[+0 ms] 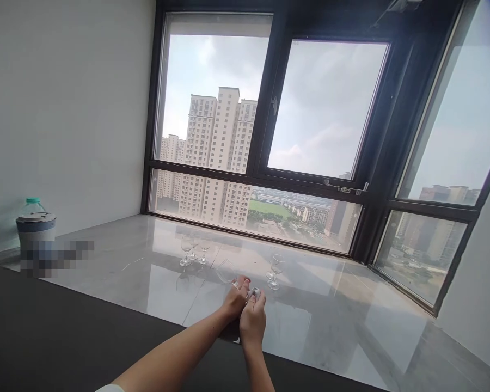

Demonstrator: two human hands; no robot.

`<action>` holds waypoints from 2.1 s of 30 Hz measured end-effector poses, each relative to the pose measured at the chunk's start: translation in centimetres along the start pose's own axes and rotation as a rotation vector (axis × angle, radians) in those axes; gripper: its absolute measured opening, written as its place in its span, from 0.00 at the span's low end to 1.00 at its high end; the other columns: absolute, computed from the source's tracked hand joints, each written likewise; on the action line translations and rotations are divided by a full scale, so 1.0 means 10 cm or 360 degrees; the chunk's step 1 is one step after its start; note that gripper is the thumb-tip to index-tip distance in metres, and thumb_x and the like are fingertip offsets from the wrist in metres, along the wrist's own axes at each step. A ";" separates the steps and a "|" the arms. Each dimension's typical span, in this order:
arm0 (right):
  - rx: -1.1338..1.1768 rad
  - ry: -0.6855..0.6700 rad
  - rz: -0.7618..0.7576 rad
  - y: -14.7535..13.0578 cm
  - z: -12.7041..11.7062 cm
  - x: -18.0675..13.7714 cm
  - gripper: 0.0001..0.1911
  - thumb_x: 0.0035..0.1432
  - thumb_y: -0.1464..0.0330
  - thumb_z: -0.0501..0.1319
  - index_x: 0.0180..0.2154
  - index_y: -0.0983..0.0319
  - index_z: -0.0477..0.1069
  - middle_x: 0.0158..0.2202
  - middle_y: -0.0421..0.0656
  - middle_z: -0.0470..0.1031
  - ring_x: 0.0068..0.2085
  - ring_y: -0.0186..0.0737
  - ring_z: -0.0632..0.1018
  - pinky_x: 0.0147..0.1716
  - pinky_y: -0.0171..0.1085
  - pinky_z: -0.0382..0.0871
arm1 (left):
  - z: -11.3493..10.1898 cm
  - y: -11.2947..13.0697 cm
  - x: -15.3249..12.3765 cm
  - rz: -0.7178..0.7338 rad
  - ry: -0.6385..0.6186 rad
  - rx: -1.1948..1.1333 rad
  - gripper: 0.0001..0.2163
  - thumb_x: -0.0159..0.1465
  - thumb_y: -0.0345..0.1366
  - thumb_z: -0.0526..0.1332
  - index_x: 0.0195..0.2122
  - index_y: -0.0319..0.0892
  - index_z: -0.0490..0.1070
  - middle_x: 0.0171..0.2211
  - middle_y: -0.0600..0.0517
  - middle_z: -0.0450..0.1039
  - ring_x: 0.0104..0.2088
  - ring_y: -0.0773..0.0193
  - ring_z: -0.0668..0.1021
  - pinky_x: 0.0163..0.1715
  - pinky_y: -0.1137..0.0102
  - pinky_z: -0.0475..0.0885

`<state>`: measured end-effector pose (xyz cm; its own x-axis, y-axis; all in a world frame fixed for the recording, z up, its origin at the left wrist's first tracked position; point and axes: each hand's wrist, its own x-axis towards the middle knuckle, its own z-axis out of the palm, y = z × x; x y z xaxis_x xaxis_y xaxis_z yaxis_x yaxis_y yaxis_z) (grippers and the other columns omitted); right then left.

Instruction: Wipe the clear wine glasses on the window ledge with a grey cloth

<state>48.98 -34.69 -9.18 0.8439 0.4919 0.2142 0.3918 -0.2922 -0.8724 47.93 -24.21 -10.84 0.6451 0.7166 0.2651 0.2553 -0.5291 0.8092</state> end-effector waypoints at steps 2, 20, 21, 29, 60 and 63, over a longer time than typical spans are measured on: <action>0.0038 0.0035 0.0045 -0.01 0.03 0.01 0.28 0.67 0.62 0.35 0.62 0.68 0.52 0.53 0.62 0.73 0.50 0.53 0.77 0.41 0.43 0.68 | 0.01 -0.03 0.01 -0.0006 -0.0023 0.0025 0.19 0.71 0.40 0.35 0.47 0.43 0.64 0.37 0.49 0.70 0.36 0.64 0.74 0.39 0.70 0.68; -0.0951 0.0069 -0.0054 1.04 -1.49 0.78 0.28 0.64 0.59 0.49 0.62 0.65 0.55 0.54 0.56 0.72 0.51 0.53 0.75 0.43 0.43 0.66 | -0.02 0.17 -0.16 0.0159 -0.0164 0.0435 0.14 0.70 0.43 0.45 0.46 0.46 0.67 0.45 0.49 0.73 0.45 0.63 0.75 0.46 0.68 0.66; -0.0938 0.0123 -0.0014 1.08 -1.50 0.79 0.28 0.64 0.59 0.50 0.62 0.66 0.54 0.54 0.57 0.72 0.52 0.53 0.75 0.44 0.43 0.66 | -0.02 0.18 -0.17 0.0183 -0.0187 0.0484 0.15 0.70 0.43 0.46 0.46 0.46 0.68 0.46 0.49 0.73 0.47 0.61 0.74 0.49 0.66 0.66; -0.1007 0.0278 -0.0011 0.97 -1.45 0.70 0.24 0.64 0.62 0.51 0.59 0.64 0.58 0.49 0.54 0.76 0.48 0.49 0.77 0.45 0.42 0.65 | 0.05 0.23 -0.24 0.0390 -0.0311 0.1041 0.21 0.67 0.44 0.50 0.60 0.48 0.66 0.61 0.42 0.64 0.62 0.47 0.61 0.61 0.49 0.52; -0.0970 0.0492 -0.0016 1.01 -1.47 0.71 0.13 0.65 0.62 0.54 0.48 0.61 0.65 0.39 0.47 0.78 0.39 0.46 0.79 0.37 0.39 0.63 | 1.07 0.62 0.50 -0.0286 -0.0106 0.1235 0.38 0.64 0.57 0.42 0.66 0.32 0.55 0.69 0.34 0.44 0.69 0.42 0.44 0.64 0.46 0.34; -0.0948 0.0476 -0.0012 1.01 -1.47 0.72 0.12 0.65 0.61 0.54 0.47 0.60 0.65 0.38 0.47 0.78 0.38 0.46 0.79 0.37 0.39 0.63 | 0.98 0.60 0.47 -0.0279 -0.0140 0.1167 0.46 0.59 0.65 0.43 0.68 0.30 0.51 0.69 0.33 0.42 0.69 0.39 0.43 0.65 0.47 0.33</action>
<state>64.47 -46.17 -9.97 0.8722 0.2717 0.4068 0.4609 -0.7352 -0.4970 59.57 -28.53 -9.88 0.5980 0.7956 0.0971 0.7531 -0.5991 0.2718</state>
